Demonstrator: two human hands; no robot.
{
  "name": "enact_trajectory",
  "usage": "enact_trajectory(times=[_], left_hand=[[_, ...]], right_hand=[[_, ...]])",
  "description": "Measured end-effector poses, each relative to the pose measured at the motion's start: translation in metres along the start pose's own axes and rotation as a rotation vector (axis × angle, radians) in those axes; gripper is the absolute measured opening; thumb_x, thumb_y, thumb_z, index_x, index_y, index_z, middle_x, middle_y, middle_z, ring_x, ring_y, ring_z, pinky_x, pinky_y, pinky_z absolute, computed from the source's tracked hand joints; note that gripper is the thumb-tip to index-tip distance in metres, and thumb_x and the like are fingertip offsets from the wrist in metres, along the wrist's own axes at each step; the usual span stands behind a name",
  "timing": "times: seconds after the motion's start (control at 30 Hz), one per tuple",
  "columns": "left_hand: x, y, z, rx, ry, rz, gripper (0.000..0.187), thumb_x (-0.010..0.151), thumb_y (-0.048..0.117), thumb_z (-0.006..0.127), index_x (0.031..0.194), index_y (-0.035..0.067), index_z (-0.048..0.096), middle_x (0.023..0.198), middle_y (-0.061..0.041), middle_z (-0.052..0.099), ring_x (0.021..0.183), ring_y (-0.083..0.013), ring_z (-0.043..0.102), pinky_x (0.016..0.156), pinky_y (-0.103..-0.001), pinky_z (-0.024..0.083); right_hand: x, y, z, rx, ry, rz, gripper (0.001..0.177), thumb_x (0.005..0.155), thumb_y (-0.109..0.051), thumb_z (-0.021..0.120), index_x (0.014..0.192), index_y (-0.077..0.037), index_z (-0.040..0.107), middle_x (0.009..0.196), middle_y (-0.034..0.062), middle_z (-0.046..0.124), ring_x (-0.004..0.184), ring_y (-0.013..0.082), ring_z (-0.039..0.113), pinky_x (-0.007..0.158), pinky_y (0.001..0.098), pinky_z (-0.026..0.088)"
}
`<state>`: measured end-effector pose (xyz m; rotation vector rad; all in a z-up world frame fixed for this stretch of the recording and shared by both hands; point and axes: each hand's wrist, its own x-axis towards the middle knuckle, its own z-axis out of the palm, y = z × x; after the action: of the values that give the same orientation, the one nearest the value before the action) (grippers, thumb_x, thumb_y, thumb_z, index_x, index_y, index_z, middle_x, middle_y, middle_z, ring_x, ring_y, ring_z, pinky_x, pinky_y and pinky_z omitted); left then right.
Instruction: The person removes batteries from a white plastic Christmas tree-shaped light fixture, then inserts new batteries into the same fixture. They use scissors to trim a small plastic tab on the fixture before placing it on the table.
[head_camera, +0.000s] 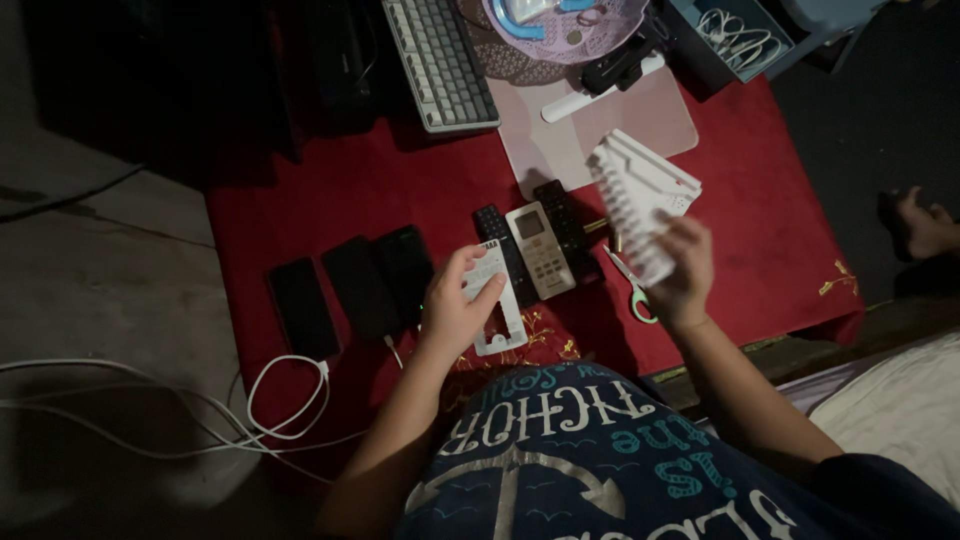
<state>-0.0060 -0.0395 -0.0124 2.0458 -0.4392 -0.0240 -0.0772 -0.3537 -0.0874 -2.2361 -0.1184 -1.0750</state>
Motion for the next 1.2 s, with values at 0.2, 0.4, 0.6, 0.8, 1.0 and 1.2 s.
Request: enact_trajectory(times=[0.2, 0.4, 0.6, 0.8, 1.0, 1.2], left_hand=[[-0.009, -0.012, -0.005, -0.009, -0.032, -0.309, 0.035, 0.084, 0.022, 0.078, 0.113, 0.007, 0.067, 0.109, -0.008, 0.071, 0.070, -0.0209, 0.066, 0.061, -0.033, 0.053], [-0.018, -0.028, -0.005, -0.017, 0.039, -0.132, 0.027, 0.087, 0.019, 0.079, 0.108, 0.005, 0.068, 0.099, -0.008, 0.071, 0.075, -0.0141, 0.066, 0.066, -0.028, 0.054], [-0.015, -0.025, -0.004, -0.005, 0.007, -0.217, 0.026, 0.088, 0.019, 0.078, 0.108, 0.006, 0.068, 0.101, -0.009, 0.073, 0.074, -0.0178, 0.067, 0.064, -0.030, 0.053], [-0.015, -0.021, -0.010, 0.022, 0.047, -0.086, 0.026, 0.089, 0.018, 0.077, 0.109, 0.005, 0.068, 0.107, -0.010, 0.072, 0.093, -0.0193, 0.070, 0.069, -0.030, 0.056], [-0.017, -0.020, -0.007, 0.020, 0.025, -0.188, 0.027, 0.085, 0.018, 0.078, 0.107, 0.005, 0.069, 0.104, -0.010, 0.072, 0.085, -0.0199, 0.070, 0.068, -0.031, 0.055], [-0.021, -0.023, -0.005, 0.037, 0.120, 0.052, 0.024, 0.088, 0.015, 0.079, 0.107, 0.004, 0.069, 0.102, -0.010, 0.072, 0.093, -0.0201, 0.070, 0.076, -0.031, 0.056]], right_hand=[[-0.013, 0.062, -0.018, 0.703, 0.463, 0.610, 0.036, 0.105, 0.004, 0.067, 0.128, -0.010, 0.043, 0.126, 0.0081, 0.052, 0.109, 0.0184, 0.056, 0.094, 0.0343, 0.058], [-0.036, 0.107, -0.046, 0.598, 0.520, 0.763, 0.048, 0.106, -0.004, 0.069, 0.143, -0.011, 0.038, 0.141, 0.0097, 0.052, 0.129, 0.0227, 0.061, 0.099, 0.0383, 0.065], [-0.051, 0.112, -0.042, 0.499, 0.506, 0.900, 0.059, 0.105, -0.008, 0.072, 0.150, -0.010, 0.034, 0.136, 0.0091, 0.054, 0.119, 0.0199, 0.061, 0.090, 0.0326, 0.061], [-0.078, 0.060, -0.003, 0.037, 0.315, 0.892, 0.041, 0.106, -0.014, 0.073, 0.137, -0.002, 0.049, 0.127, 0.0130, 0.055, 0.113, 0.0232, 0.059, 0.096, 0.0368, 0.053], [-0.038, 0.063, 0.027, -0.364, -0.212, 0.330, 0.035, 0.092, -0.007, 0.068, 0.127, -0.008, 0.063, 0.132, 0.0247, 0.056, 0.117, 0.0466, 0.052, 0.093, 0.0531, 0.049], [-0.028, 0.095, 0.047, -0.402, -0.416, 0.385, 0.031, 0.099, -0.001, 0.057, 0.129, -0.010, 0.061, 0.120, 0.0262, 0.059, 0.105, 0.0489, 0.055, 0.091, 0.0570, 0.049]])
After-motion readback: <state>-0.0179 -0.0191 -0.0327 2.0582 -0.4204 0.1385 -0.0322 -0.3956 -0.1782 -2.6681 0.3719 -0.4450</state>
